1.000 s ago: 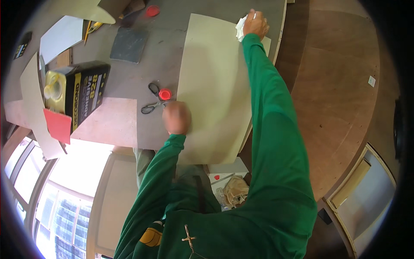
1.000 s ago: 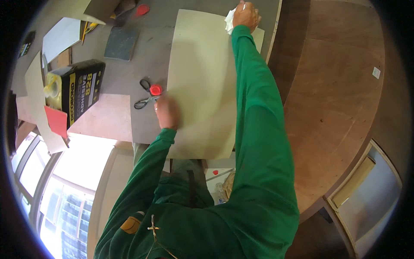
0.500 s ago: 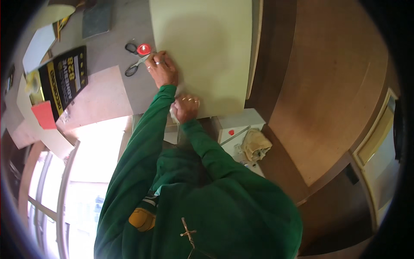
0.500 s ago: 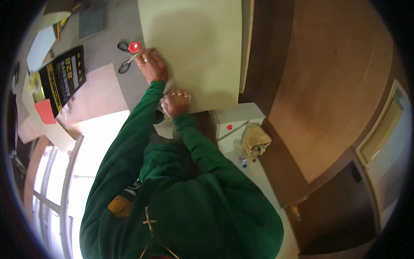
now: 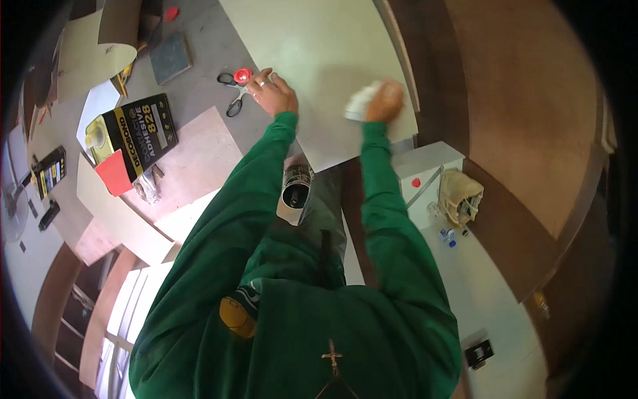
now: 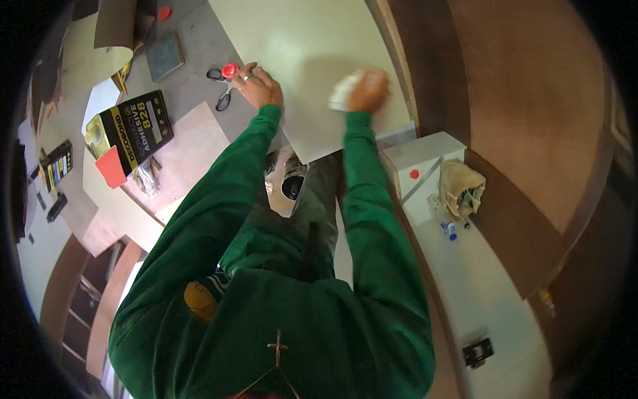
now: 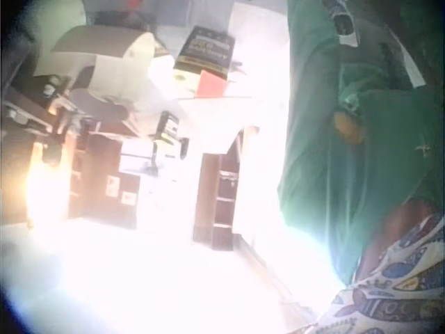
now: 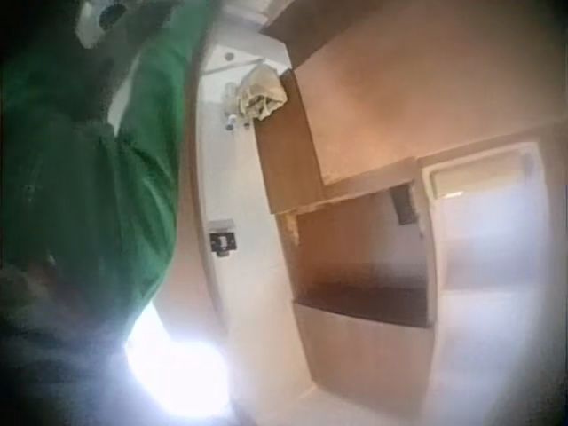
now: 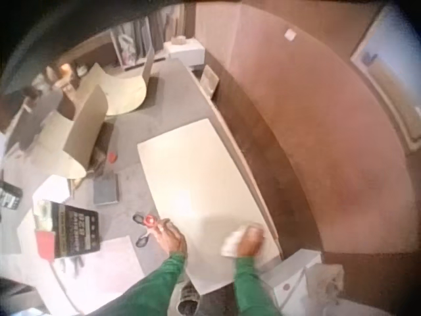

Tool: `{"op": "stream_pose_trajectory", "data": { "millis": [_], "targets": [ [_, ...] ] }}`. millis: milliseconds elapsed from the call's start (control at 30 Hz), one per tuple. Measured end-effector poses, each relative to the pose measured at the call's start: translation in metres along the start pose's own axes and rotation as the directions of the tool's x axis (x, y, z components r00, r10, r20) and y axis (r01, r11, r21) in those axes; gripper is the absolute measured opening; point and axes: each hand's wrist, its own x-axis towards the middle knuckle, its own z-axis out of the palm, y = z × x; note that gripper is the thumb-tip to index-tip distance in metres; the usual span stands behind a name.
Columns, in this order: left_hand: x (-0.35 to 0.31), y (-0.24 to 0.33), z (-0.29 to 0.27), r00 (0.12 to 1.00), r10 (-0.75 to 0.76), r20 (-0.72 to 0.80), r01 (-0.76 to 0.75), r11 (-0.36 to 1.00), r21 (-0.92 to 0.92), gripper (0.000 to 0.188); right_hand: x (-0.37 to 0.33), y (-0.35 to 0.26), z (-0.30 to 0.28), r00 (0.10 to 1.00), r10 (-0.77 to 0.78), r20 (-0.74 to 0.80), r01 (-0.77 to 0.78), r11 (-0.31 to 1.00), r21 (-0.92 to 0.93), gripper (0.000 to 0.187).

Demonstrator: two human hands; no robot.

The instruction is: The person wipes down a white panel with a cloth, uses scissors to cut off a strip of material, and then uses a utility knife to trim the edges of a wooden board.

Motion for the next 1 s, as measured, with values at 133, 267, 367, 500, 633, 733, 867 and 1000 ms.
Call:
{"op": "stream_pose_trajectory", "data": {
  "millis": [133, 267, 367, 500, 633, 733, 867, 1000],
  "targets": [
    [-0.025, -0.068, -0.062, 0.921, -0.08, 0.381, 0.303, 0.76, -0.575, 0.024, -0.069, -0.149, 0.036, 0.942, -0.182, 0.282, 0.055, 0.913, 0.405, 0.023],
    [-0.065, -0.122, -0.193, 0.819, -0.123, 0.561, 0.368, 0.862, -0.349, 0.026, -0.136, -0.175, -0.008, 0.904, -0.326, 0.277, 0.196, 0.891, 0.409, 0.044],
    [-0.067, -0.178, -0.258, 0.833, -0.222, 0.508, 0.387, 0.888, -0.247, 0.023, -0.186, -0.09, -0.043, 0.994, 0.107, 0.033, -0.112, 0.95, 0.291, 0.042],
    [-0.067, -0.205, -0.267, 0.83, -0.117, 0.545, 0.256, 0.948, -0.186, 0.022, -0.215, 0.022, -0.065, 0.591, 0.787, 0.178, -0.746, 0.449, 0.492, 0.06],
    [-0.053, -0.214, -0.255, 0.734, 0.064, 0.676, 0.249, 0.901, -0.355, 0.022, -0.225, -0.007, -0.052, 0.323, 0.676, 0.663, -0.892, -0.015, 0.451, 0.059],
    [-0.063, -0.161, -0.223, 0.585, 0.103, 0.804, 0.348, 0.864, -0.363, 0.023, -0.217, 0.009, -0.076, 0.386, 0.697, 0.604, -0.878, 0.077, 0.472, 0.052],
    [-0.044, -0.123, -0.186, 0.649, 0.049, 0.759, 0.385, 0.84, -0.383, 0.04, -0.22, -0.055, -0.09, 0.488, 0.556, 0.672, -0.838, 0.084, 0.539, 0.044],
    [-0.056, -0.046, -0.189, 0.526, -0.15, 0.837, 0.733, 0.58, -0.357, 0.052, -0.231, -0.099, -0.148, 0.527, 0.473, 0.706, -0.835, 0.135, 0.533, 0.051]
  ]
}}
